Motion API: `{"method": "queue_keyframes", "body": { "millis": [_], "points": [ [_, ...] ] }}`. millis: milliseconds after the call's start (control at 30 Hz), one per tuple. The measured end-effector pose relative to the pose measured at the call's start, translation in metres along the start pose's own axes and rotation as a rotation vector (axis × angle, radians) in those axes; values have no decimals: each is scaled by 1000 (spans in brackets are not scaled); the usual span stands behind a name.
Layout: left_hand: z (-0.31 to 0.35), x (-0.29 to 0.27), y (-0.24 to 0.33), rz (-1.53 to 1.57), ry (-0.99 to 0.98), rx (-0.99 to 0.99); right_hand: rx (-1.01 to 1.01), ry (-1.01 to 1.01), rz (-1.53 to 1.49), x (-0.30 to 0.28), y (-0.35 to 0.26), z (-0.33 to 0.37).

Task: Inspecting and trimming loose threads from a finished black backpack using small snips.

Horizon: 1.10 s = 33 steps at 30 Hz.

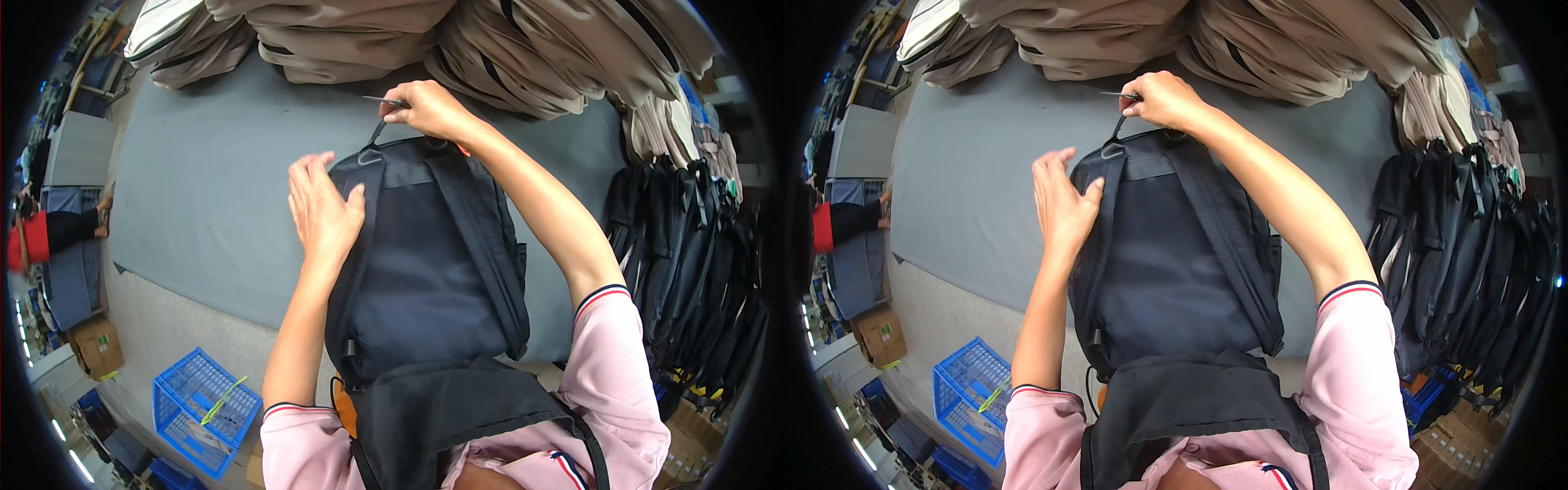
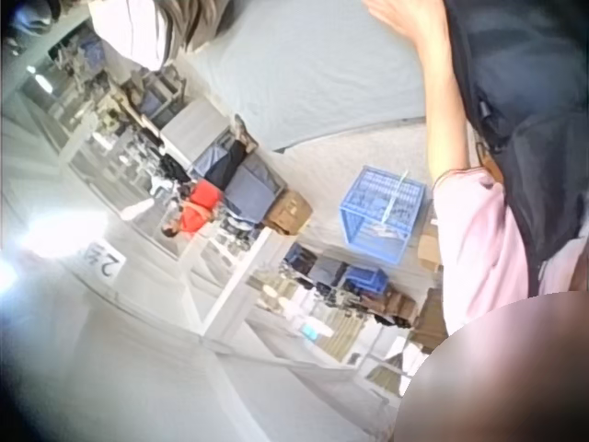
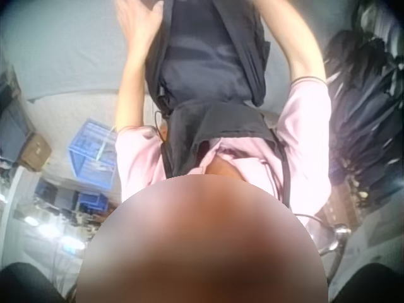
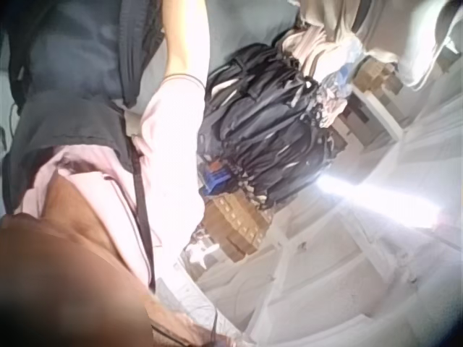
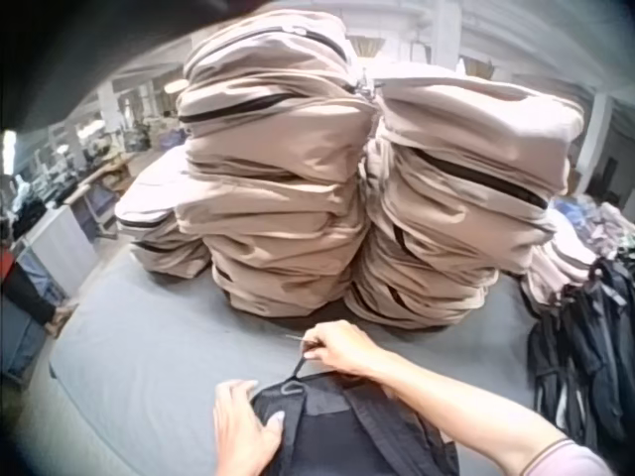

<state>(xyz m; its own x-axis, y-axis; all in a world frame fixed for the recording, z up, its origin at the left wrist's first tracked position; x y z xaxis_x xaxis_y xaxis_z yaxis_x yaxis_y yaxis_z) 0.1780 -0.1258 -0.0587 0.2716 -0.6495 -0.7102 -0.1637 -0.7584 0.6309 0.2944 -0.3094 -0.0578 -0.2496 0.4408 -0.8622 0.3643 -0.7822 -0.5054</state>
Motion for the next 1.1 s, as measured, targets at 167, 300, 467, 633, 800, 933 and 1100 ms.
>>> {"method": "queue_keyframes", "body": {
  "millis": [167,300,467,633,800,933,1100],
  "points": [
    [-29,29,4,-6,-61,-86,0,75,82,0,-29,13],
    [-26,57,1,-28,-26,-31,-82,189,223,-7,-28,17],
    [-25,50,-3,379,-198,-76,-38,100,275,-11,-23,14],
    [-30,28,-1,990,-654,-167,24,-175,45,6,-4,22],
    [-33,29,1,1342,-651,-398,133,286,-65,-19,-21,43],
    [-33,29,1,1365,-637,-454,-31,288,49,-28,-27,67],
    [-35,28,3,1349,-654,-438,-99,193,116,-35,-24,74]
  ]
}}
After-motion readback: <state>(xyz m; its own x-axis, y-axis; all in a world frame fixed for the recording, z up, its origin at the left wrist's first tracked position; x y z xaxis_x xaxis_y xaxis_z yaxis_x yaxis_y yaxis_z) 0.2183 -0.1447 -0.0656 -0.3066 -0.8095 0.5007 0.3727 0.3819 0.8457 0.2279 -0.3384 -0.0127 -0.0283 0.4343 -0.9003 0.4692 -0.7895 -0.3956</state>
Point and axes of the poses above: each hand's wrist, its own z-axis away from the middle knuckle, its own x-axis out of the palm, y = z × x, the point moved 1 cm from there along -z, towards the middle knuckle, and after that the axes turned 8 degrees about z, right-handed, at the moved point
